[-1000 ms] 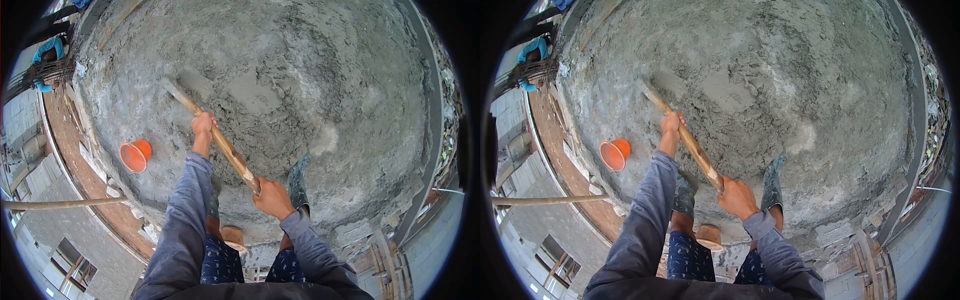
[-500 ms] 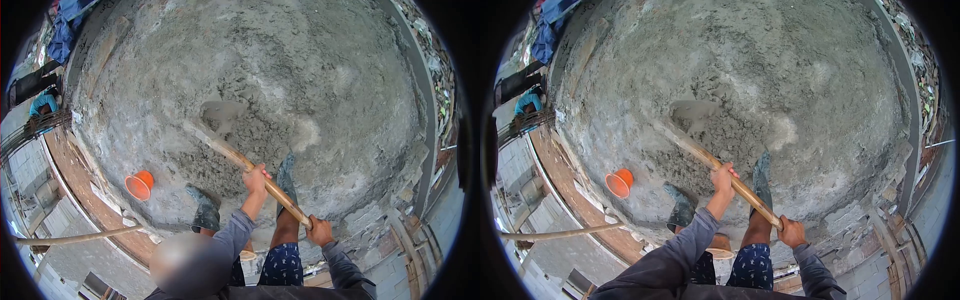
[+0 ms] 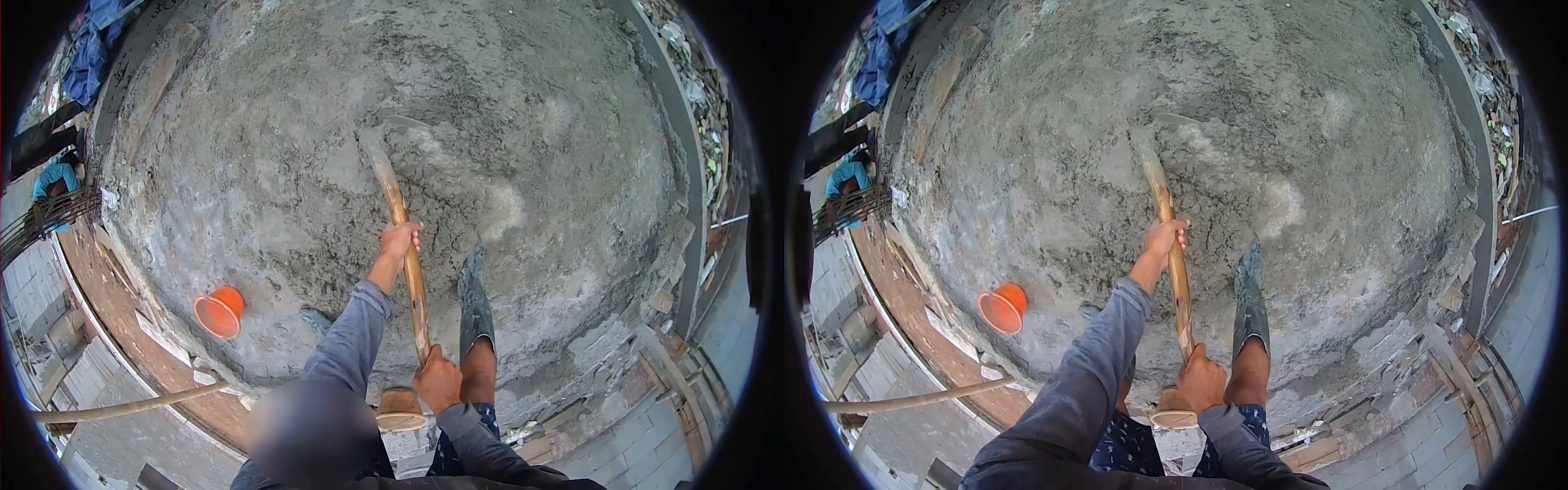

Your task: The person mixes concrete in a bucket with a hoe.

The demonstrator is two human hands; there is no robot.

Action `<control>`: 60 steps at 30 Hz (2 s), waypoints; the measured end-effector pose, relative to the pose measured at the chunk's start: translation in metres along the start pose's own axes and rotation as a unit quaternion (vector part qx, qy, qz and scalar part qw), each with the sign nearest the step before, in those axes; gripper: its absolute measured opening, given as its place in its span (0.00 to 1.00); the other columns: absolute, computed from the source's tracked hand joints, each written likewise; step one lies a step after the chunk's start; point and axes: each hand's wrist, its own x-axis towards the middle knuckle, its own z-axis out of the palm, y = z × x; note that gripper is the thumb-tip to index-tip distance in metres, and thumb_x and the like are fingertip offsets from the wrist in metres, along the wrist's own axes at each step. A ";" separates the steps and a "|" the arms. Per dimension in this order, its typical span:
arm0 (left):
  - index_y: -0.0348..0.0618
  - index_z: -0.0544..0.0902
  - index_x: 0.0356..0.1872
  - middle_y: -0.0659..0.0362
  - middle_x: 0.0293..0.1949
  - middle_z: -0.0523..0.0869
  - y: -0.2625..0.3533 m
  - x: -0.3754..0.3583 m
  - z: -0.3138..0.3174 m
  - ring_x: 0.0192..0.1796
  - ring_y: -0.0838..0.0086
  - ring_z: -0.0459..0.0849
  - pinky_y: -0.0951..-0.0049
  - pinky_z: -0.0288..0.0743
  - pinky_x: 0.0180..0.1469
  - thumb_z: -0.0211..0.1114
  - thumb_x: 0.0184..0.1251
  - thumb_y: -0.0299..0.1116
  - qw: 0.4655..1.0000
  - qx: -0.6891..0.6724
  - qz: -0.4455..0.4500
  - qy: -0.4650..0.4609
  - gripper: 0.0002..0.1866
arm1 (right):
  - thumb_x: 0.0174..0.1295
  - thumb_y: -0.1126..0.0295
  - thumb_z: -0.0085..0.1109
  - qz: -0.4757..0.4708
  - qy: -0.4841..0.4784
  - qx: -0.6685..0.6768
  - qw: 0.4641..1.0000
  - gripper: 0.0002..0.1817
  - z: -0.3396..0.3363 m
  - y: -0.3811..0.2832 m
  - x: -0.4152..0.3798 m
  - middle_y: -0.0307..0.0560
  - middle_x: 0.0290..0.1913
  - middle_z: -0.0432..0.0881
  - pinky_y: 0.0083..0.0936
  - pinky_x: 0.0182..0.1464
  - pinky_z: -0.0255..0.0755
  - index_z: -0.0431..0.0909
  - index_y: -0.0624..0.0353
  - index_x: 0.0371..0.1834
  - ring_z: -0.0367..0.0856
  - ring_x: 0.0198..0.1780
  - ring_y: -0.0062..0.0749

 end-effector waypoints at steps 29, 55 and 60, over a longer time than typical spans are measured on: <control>0.34 0.75 0.47 0.54 0.22 0.84 -0.067 -0.033 -0.059 0.20 0.68 0.85 0.65 0.78 0.22 0.65 0.59 0.28 0.984 0.162 -0.003 0.070 0.16 | 0.52 0.66 0.68 0.088 -0.031 0.124 0.988 0.19 0.067 -0.044 -0.070 0.68 0.35 0.87 0.56 0.47 0.79 0.80 0.65 0.45 0.87 0.41 0.68; 0.37 0.74 0.50 0.56 0.25 0.82 -0.084 -0.095 -0.178 0.20 0.70 0.83 0.66 0.78 0.22 0.66 0.61 0.30 0.992 0.011 0.007 0.125 0.17 | 0.51 0.68 0.65 0.043 -0.054 -0.049 0.996 0.16 0.135 -0.058 -0.113 0.66 0.31 0.86 0.60 0.43 0.77 0.76 0.57 0.43 0.85 0.37 0.69; 0.38 0.76 0.47 0.49 0.33 0.85 -0.124 -0.190 -0.204 0.35 0.59 0.88 0.59 0.81 0.40 0.69 0.59 0.33 0.971 0.036 -0.014 0.234 0.18 | 0.52 0.65 0.67 0.060 -0.106 -0.116 0.986 0.16 0.133 -0.019 -0.195 0.64 0.27 0.84 0.62 0.42 0.78 0.77 0.53 0.44 0.86 0.35 0.68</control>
